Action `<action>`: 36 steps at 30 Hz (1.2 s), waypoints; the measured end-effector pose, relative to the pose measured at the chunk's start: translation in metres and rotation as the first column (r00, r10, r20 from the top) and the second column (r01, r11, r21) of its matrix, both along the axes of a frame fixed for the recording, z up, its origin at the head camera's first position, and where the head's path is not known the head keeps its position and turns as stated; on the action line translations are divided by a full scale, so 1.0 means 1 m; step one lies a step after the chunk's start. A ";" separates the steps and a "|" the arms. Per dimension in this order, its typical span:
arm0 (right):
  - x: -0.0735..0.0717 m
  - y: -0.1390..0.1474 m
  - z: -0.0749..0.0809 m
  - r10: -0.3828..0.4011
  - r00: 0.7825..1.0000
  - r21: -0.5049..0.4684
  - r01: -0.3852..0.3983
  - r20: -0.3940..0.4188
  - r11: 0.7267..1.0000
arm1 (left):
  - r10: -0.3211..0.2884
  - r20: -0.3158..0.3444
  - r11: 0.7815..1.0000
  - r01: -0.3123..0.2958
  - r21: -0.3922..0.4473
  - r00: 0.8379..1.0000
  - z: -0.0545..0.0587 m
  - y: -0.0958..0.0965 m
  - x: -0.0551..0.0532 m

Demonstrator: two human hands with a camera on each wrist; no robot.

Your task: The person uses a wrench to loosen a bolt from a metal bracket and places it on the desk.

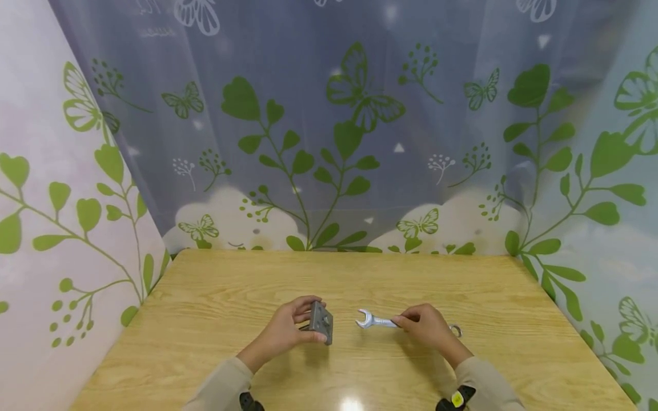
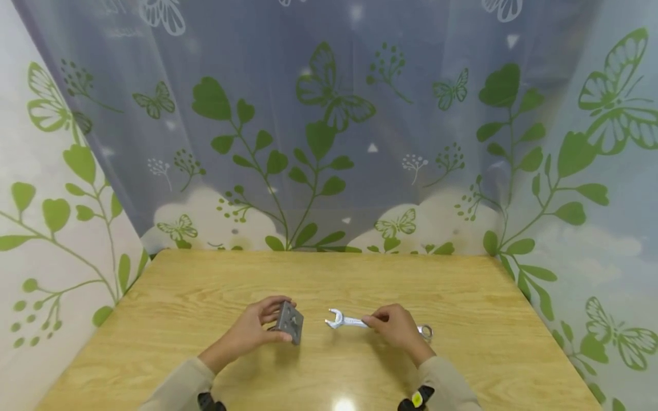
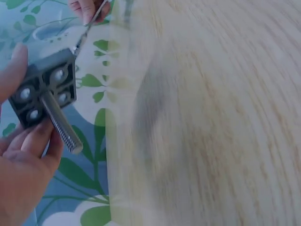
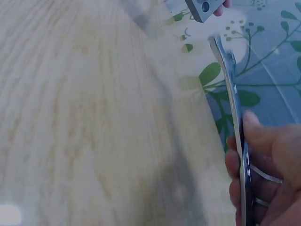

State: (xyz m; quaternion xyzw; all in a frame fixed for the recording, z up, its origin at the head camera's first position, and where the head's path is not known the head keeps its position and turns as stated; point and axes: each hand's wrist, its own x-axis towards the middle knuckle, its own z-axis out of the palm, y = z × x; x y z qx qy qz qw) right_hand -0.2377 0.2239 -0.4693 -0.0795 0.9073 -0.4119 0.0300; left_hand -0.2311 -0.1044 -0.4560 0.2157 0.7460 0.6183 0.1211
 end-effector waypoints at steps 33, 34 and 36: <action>0.002 0.009 -0.031 -0.152 0.982 0.089 0.162 -0.109 0.983 | 0.093 0.033 0.993 -0.095 0.073 0.995 -0.002 0.003 0.002; 0.002 0.010 -0.031 -0.152 0.982 0.092 0.162 -0.111 0.982 | 0.093 0.034 0.993 -0.095 0.075 0.995 -0.001 0.003 0.003; 0.002 0.010 -0.031 -0.149 0.982 0.100 0.160 -0.113 0.982 | 0.097 0.031 0.992 -0.099 0.077 0.995 0.000 0.004 0.004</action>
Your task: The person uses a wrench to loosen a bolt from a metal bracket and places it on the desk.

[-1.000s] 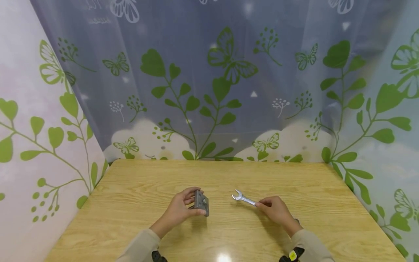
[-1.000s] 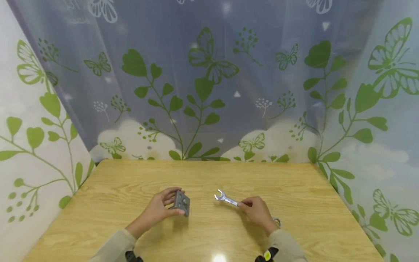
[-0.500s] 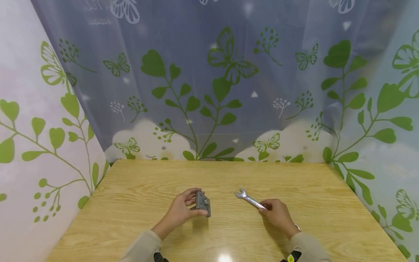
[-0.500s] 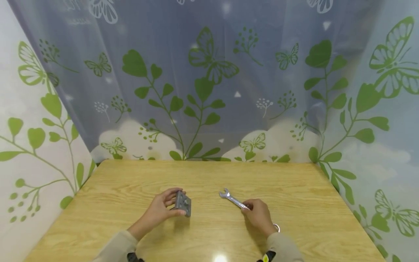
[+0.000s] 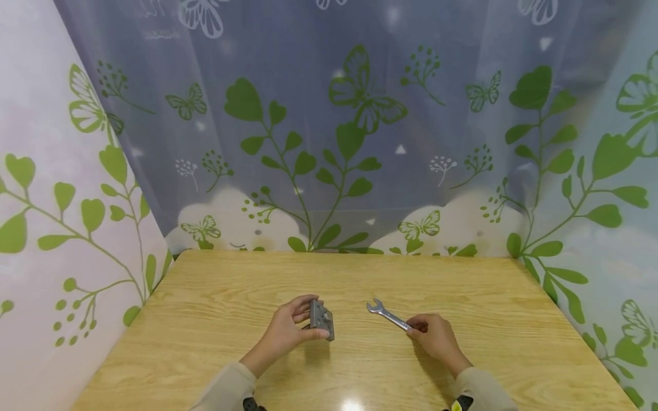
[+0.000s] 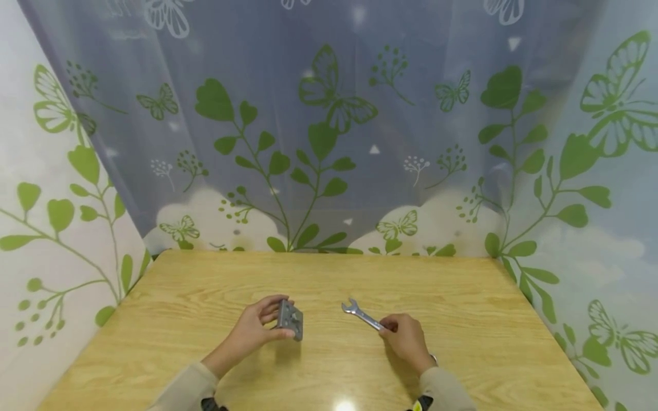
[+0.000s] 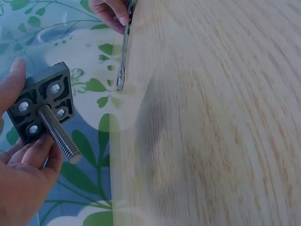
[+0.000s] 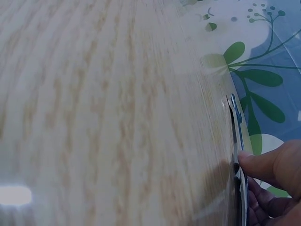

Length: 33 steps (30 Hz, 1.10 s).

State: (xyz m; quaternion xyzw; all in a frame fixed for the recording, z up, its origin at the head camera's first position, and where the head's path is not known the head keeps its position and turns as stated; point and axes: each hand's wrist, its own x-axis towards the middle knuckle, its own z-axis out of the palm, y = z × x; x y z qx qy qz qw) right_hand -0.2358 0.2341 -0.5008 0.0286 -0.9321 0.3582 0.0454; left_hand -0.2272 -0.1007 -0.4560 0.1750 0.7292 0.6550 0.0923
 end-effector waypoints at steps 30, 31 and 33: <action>0.021 -0.106 0.051 0.296 0.935 -0.627 -0.111 0.198 0.771 | 0.110 -0.425 0.963 -0.203 -0.179 0.899 -0.002 0.044 0.019; 0.021 -0.107 0.051 0.293 0.933 -0.624 -0.105 0.207 0.774 | 0.103 -0.435 0.961 -0.202 -0.187 0.894 -0.002 0.044 0.019; 0.020 -0.108 0.051 0.289 0.932 -0.619 -0.095 0.221 0.780 | 0.091 -0.457 0.956 -0.205 -0.208 0.885 -0.003 0.046 0.019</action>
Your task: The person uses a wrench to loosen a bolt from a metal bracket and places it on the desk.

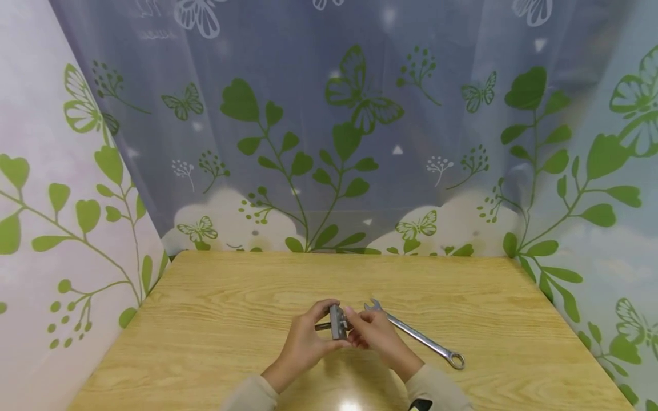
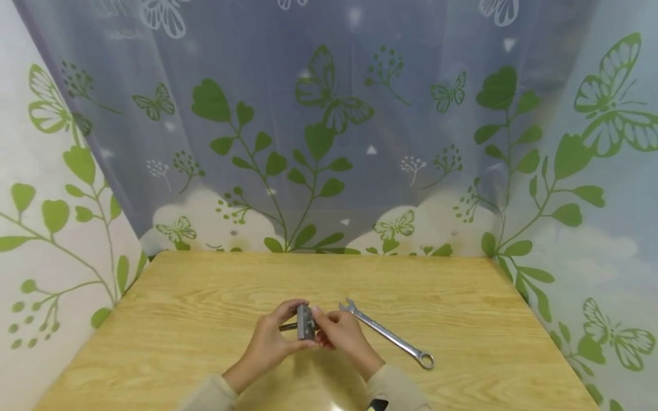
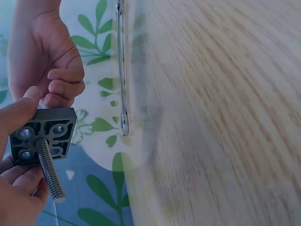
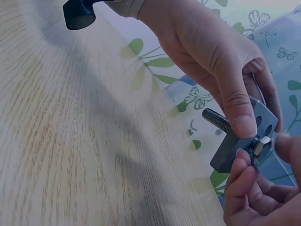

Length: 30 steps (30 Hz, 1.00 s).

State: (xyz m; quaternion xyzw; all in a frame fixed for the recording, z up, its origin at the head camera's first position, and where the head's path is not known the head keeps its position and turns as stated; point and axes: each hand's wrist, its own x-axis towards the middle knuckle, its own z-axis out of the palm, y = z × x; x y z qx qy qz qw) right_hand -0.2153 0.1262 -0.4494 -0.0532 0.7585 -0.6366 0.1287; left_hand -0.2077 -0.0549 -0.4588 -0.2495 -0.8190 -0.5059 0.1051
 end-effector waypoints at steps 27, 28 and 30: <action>0.003 0.007 0.005 0.141 0.927 0.120 -0.105 -0.349 0.987 | -0.020 0.001 0.999 0.020 -0.028 1.000 0.003 0.000 0.001; 0.004 0.007 0.005 0.143 0.923 0.121 -0.106 -0.358 0.987 | -0.019 0.000 0.999 0.019 -0.030 1.000 0.004 0.000 0.002; 0.004 0.008 0.004 0.148 0.917 0.116 -0.112 -0.371 0.987 | -0.022 -0.002 0.999 0.022 -0.031 1.000 0.004 0.000 0.002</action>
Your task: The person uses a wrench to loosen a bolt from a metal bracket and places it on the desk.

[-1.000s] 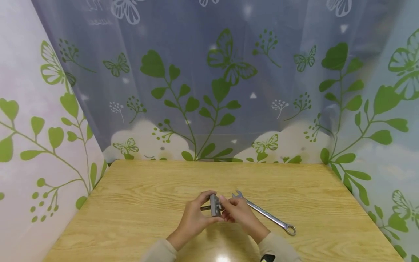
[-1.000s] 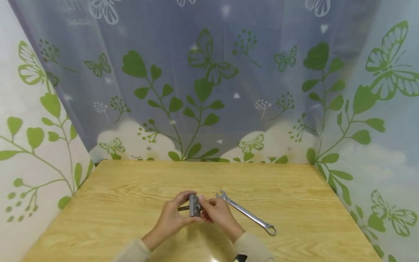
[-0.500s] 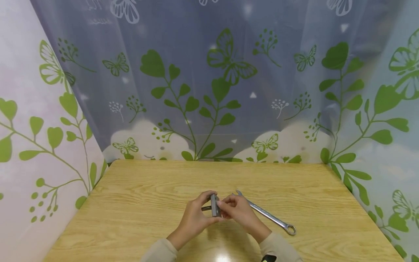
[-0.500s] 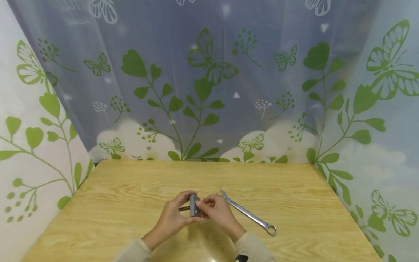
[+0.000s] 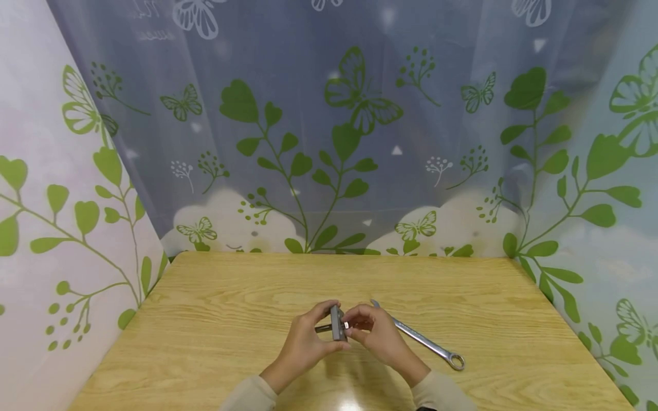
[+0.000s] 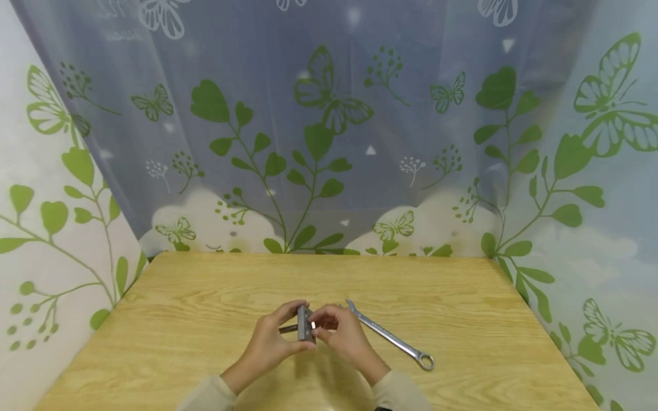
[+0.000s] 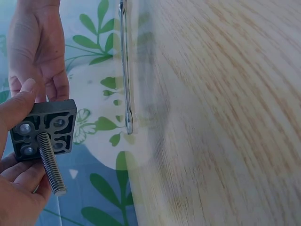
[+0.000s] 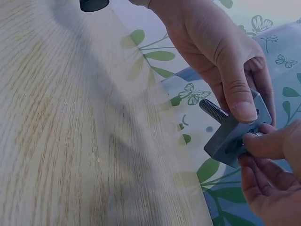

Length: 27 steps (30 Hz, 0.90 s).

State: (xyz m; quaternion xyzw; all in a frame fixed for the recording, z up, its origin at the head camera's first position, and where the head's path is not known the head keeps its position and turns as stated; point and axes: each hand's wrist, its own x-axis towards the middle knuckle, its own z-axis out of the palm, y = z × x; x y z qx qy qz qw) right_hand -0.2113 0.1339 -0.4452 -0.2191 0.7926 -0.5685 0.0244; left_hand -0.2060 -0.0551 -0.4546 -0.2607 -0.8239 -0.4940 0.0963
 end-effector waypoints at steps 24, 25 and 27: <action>-0.003 0.000 -0.004 0.024 0.889 -0.081 0.014 0.458 0.997 | -0.030 -0.035 0.999 0.029 -0.035 0.999 -0.001 0.003 0.002; -0.003 0.000 -0.004 0.030 0.891 -0.087 0.011 0.453 0.996 | -0.034 -0.031 0.999 0.033 -0.035 0.999 -0.001 0.003 0.002; -0.004 0.000 -0.005 0.045 0.898 -0.100 -0.001 0.437 0.995 | -0.038 -0.025 0.999 0.037 -0.034 0.999 -0.002 0.002 0.002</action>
